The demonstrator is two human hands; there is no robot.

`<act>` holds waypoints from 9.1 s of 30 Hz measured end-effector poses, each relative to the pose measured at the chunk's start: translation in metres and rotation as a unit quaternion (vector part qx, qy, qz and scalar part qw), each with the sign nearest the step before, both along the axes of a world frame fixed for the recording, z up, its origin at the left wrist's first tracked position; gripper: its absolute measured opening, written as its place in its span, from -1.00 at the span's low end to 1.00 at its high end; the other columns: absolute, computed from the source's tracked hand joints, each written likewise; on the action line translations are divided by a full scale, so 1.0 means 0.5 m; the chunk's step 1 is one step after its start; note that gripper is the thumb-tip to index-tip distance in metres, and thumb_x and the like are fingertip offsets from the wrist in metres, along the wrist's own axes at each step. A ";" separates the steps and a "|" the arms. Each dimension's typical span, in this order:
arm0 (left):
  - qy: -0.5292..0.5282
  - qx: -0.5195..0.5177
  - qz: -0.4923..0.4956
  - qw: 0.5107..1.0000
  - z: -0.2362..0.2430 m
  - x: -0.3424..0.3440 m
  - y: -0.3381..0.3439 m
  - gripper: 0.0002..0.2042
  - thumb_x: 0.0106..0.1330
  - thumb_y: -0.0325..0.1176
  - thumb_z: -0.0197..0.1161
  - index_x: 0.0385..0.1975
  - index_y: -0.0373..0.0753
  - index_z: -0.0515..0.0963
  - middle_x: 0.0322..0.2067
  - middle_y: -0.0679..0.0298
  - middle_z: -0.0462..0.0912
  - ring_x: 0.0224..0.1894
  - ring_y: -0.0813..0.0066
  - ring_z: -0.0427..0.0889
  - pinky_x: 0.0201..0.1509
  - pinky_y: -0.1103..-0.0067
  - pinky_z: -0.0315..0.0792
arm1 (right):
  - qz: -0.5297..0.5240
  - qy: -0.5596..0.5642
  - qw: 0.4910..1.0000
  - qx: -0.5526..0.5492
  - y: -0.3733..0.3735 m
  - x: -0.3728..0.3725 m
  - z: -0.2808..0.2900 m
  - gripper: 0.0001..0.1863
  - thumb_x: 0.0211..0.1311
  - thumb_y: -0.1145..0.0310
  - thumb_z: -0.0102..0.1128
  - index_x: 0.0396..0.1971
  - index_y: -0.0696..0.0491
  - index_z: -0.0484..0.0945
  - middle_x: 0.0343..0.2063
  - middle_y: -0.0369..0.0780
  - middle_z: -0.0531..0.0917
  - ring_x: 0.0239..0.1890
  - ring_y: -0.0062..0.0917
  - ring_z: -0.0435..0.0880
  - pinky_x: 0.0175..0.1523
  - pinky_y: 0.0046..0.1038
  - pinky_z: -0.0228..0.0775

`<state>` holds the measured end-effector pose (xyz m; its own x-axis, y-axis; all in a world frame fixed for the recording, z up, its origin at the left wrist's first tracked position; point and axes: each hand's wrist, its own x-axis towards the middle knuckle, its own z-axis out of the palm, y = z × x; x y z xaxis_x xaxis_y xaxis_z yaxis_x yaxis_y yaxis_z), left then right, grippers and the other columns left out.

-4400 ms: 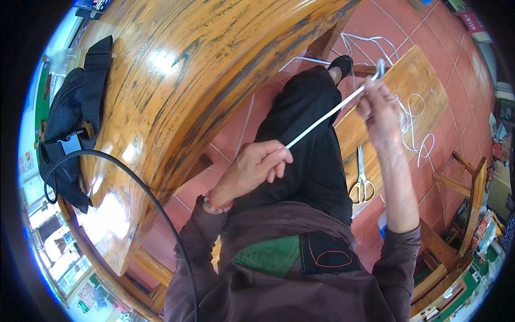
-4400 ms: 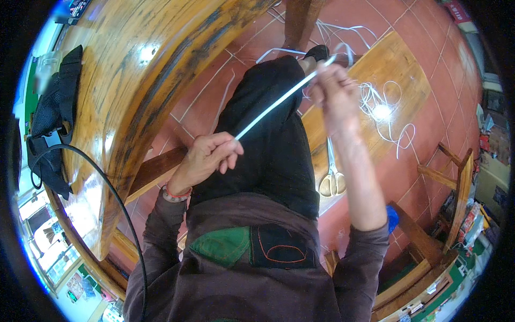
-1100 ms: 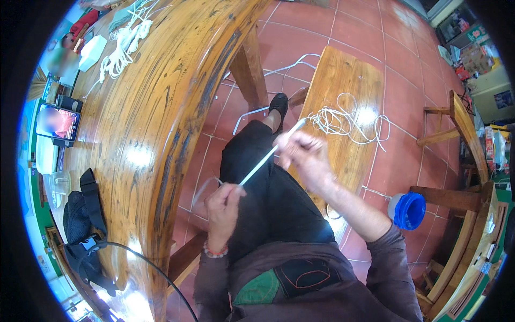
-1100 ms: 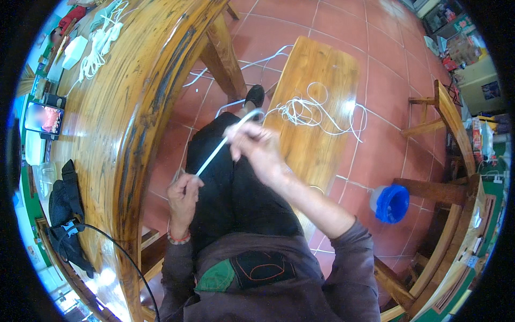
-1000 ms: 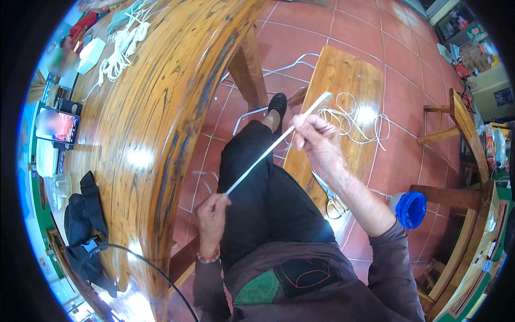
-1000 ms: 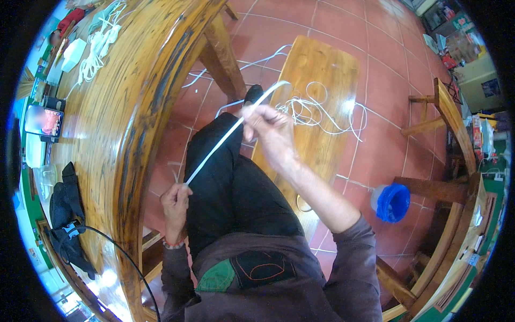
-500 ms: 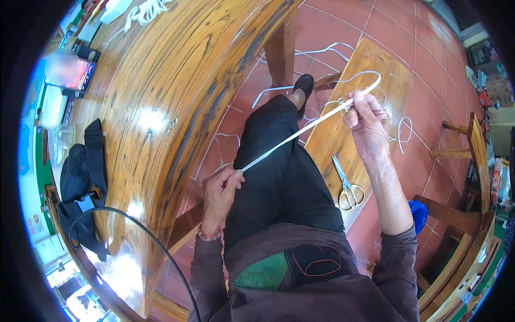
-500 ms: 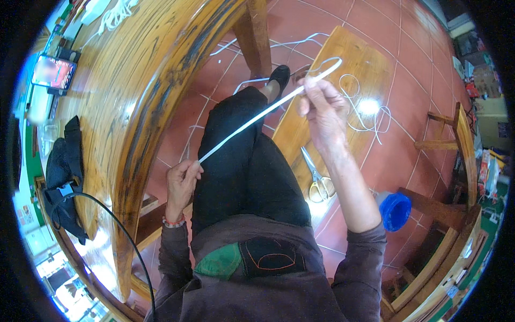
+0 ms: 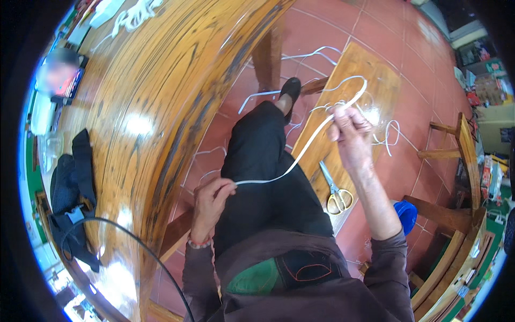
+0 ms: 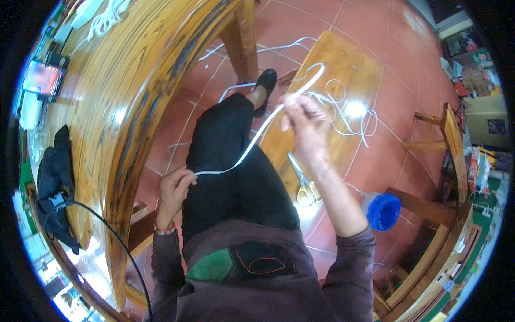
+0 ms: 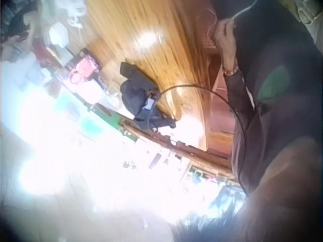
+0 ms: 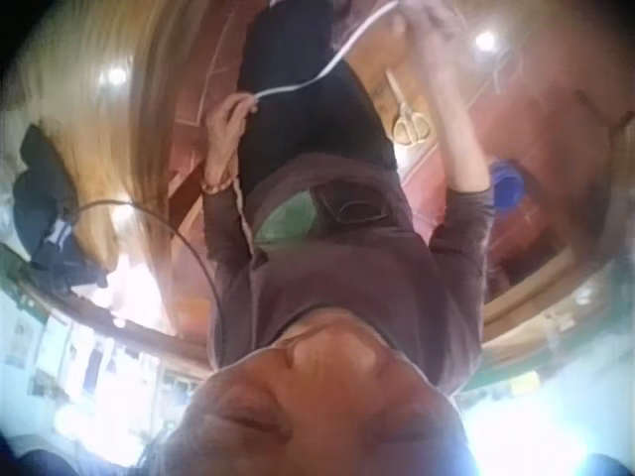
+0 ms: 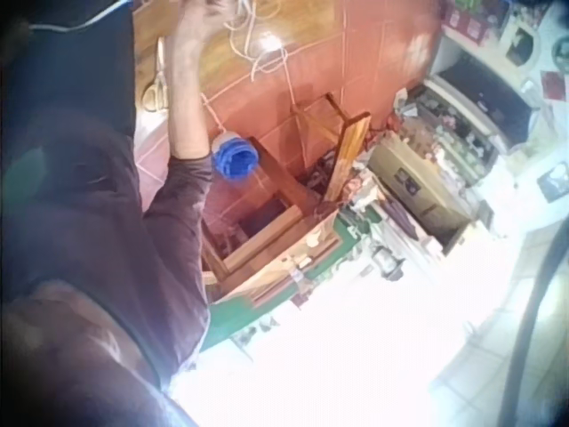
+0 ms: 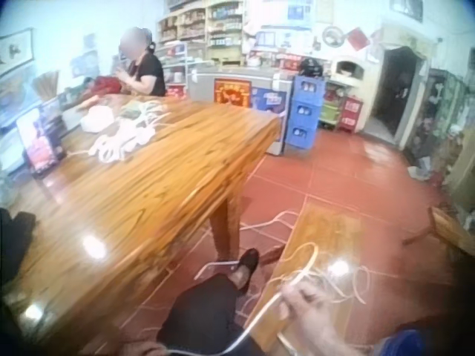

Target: The person repeatedly measures and cuts lengths of white cable using scissors. They pull the cable taut, cut it, and then gather the cut pieces on the table.

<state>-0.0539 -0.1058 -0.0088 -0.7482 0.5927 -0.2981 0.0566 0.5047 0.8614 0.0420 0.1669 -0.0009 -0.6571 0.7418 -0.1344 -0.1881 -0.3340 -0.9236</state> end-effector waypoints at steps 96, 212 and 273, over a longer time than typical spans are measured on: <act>-0.271 0.391 0.093 0.875 -0.002 0.025 0.178 -0.82 0.30 -0.32 -0.05 -0.36 -0.34 0.30 -0.45 0.08 0.55 -0.59 0.56 0.56 -0.58 0.76 0.46 | 0.137 -0.033 0.940 -0.311 -0.192 0.055 -0.033 -0.74 0.19 0.24 0.00 -0.48 0.14 0.50 -0.52 -0.15 0.60 -0.76 -0.68 0.36 -0.63 -0.67 0.18; -0.184 0.297 0.096 0.932 0.009 0.053 0.169 -0.89 0.19 -0.46 0.10 -0.43 -0.39 0.44 -0.56 0.29 0.51 -0.57 0.68 0.50 -0.48 0.76 0.43 | 0.244 -0.182 0.947 0.104 -0.215 0.150 -0.036 -0.52 -0.15 0.21 0.36 -0.29 0.24 0.45 -0.68 -0.36 0.40 -0.67 -0.78 0.32 -0.58 -0.72 0.13; -0.140 0.256 0.089 0.952 0.000 -0.008 0.160 -0.81 0.22 -0.32 0.08 -0.39 -0.34 0.45 -0.50 0.25 0.52 -0.53 0.51 0.59 -0.49 0.68 0.51 | 0.278 -0.263 0.916 0.120 -0.227 0.153 -0.041 -0.59 -0.20 0.22 0.39 -0.43 0.24 0.51 -0.73 -0.31 0.40 -0.70 -0.72 0.31 -0.60 -0.65 0.11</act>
